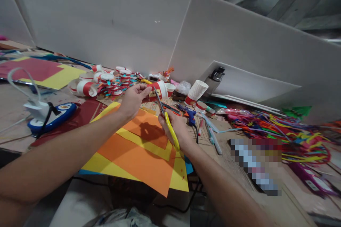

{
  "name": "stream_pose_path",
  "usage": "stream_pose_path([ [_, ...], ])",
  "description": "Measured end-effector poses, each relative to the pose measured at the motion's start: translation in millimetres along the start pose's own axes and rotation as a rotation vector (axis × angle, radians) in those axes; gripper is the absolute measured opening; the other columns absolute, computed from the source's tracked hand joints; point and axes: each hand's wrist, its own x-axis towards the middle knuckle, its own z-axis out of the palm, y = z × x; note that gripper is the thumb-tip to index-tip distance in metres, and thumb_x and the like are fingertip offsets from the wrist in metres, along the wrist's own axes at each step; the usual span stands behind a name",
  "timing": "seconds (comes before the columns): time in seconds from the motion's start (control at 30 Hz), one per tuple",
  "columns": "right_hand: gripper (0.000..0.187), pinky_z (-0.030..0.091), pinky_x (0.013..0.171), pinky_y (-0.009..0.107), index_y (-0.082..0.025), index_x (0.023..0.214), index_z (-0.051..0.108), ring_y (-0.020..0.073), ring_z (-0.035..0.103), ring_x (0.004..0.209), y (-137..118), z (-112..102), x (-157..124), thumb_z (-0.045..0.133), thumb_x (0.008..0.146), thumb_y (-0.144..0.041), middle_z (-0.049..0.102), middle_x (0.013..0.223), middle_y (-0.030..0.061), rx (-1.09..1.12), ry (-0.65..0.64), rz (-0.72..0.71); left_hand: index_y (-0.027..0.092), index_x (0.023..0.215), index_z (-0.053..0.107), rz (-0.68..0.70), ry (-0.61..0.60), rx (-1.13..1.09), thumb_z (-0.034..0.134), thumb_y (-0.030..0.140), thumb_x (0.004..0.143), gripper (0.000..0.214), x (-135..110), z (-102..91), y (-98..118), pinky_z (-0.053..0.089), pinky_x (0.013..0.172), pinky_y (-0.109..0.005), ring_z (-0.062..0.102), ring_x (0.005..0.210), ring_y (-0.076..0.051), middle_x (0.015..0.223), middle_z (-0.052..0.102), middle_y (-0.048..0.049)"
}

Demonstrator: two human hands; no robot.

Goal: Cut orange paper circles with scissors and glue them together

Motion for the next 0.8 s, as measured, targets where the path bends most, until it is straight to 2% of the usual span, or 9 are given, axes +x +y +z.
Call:
stream_pose_path([
  [0.13, 0.014, 0.039, 0.056, 0.021, -0.021, 0.079, 0.052, 0.0113, 0.052, 0.056, 2.5, 0.1, 0.0, 0.05, 0.088, -0.031, 0.055, 0.061, -0.0039, 0.06, -0.025, 0.022, 0.013, 0.081, 0.064, -0.004, -0.052, 0.031, 0.089, 0.031, 0.06, 0.037, -0.7, 1.8, -0.4, 0.058, 0.08, -0.032, 0.068, 0.075, -0.014, 0.081, 0.072, -0.0024],
  [0.37, 0.015, 0.04, 0.056, 0.021, -0.02, 0.085, 0.053, 0.0108, 0.05, 0.057, 4.9, -3.1, 1.4, 0.053, 0.088, -0.035, 0.051, 0.064, -0.0051, 0.144, -0.105, 0.026, 0.014, 0.074, 0.061, 0.043, -0.01, 0.073, 0.089, 0.025, 0.058, 0.034, 8.5, -3.0, -3.8, 0.057, 0.075, -0.03, 0.065, 0.067, -0.012, 0.072, 0.068, -0.0002],
  [0.47, 0.014, 0.041, 0.056, 0.021, -0.021, 0.085, 0.052, 0.011, 0.051, 0.056, 4.1, -4.1, 2.0, 0.054, 0.087, -0.034, 0.051, 0.063, -0.0053, 0.166, -0.107, 0.028, 0.014, 0.076, 0.063, 0.066, -0.027, 0.081, 0.089, 0.028, 0.059, 0.034, 8.9, -4.1, -4.7, 0.056, 0.076, -0.029, 0.065, 0.069, -0.012, 0.074, 0.069, -0.0008],
  [0.63, 0.013, 0.041, 0.053, 0.021, -0.021, 0.087, 0.053, 0.0114, 0.052, 0.053, 3.3, -4.7, 2.0, 0.053, 0.088, -0.035, 0.054, 0.061, -0.0049, 0.16, -0.084, 0.079, 0.013, 0.083, 0.067, 0.043, -0.122, 0.159, 0.092, 0.032, 0.056, 0.041, 5.3, -2.3, -4.4, 0.053, 0.078, -0.027, 0.065, 0.075, -0.013, 0.081, 0.071, -0.0035],
  [0.8, 0.015, 0.04, 0.052, 0.021, -0.021, 0.091, 0.055, 0.0112, 0.052, 0.052, 4.6, -3.7, 1.3, 0.051, 0.09, -0.035, 0.055, 0.062, -0.0047, 0.153, -0.098, 0.074, 0.014, 0.079, 0.068, 0.072, -0.082, 0.185, 0.091, 0.031, 0.056, 0.038, 5.7, -0.9, -4.2, 0.051, 0.074, -0.027, 0.063, 0.072, -0.013, 0.077, 0.07, -0.0029],
])
